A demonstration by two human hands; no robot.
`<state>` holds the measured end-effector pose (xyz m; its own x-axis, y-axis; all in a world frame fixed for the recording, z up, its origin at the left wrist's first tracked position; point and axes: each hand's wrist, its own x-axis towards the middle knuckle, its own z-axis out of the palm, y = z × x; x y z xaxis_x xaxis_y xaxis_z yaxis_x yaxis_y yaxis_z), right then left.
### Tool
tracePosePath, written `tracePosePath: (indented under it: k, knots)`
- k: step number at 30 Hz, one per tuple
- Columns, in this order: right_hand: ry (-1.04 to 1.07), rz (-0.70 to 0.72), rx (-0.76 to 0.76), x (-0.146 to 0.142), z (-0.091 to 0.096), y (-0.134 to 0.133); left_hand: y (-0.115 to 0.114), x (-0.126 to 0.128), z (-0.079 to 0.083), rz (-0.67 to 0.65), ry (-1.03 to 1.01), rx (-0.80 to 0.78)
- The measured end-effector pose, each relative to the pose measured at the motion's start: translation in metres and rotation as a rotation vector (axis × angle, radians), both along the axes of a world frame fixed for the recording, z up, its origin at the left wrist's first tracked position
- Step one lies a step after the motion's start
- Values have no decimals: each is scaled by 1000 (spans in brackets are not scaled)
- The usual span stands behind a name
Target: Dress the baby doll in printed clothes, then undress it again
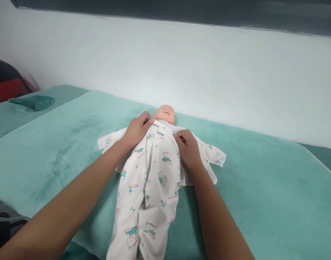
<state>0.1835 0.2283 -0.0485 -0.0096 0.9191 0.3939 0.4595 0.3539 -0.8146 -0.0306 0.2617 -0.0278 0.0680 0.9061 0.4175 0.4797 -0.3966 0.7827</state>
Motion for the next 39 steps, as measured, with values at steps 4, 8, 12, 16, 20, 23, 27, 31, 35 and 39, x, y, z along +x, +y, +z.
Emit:
tracePosePath:
  k: [4, 8, 12, 16, 20, 23, 27, 31, 35, 39]
  knots:
    - [-112, 87, 81, -4, 4, 12, 9, 1, -3, 34, 66, -14]
    - [-204, 46, -54, -5, 9, 24, 10, 0, -13, 13, 29, 0]
    - [-317, -140, -56, -4, 10, 35, 7, 1, -19, 69, 131, 72]
    - [-267, -207, -43, -4, 6, 40, 6, 4, -21, 143, 243, 116]
    - [-143, -185, -54, -8, 2, 36, 6, 4, -21, 130, 177, 54]
    - [1, -121, -35, -10, -2, 30, 2, 1, -22, 116, 121, 81]
    - [23, -80, 31, -8, -6, 15, -10, -7, -25, 103, 119, 104]
    - [-82, -212, 93, -4, -7, -5, -29, -19, -29, 109, 94, 48]
    - [-190, -362, -72, 1, -4, -20, -49, -31, -34, 93, 95, -186]
    - [-255, -199, -312, 8, 2, -25, -63, -36, -36, 61, 112, -266]
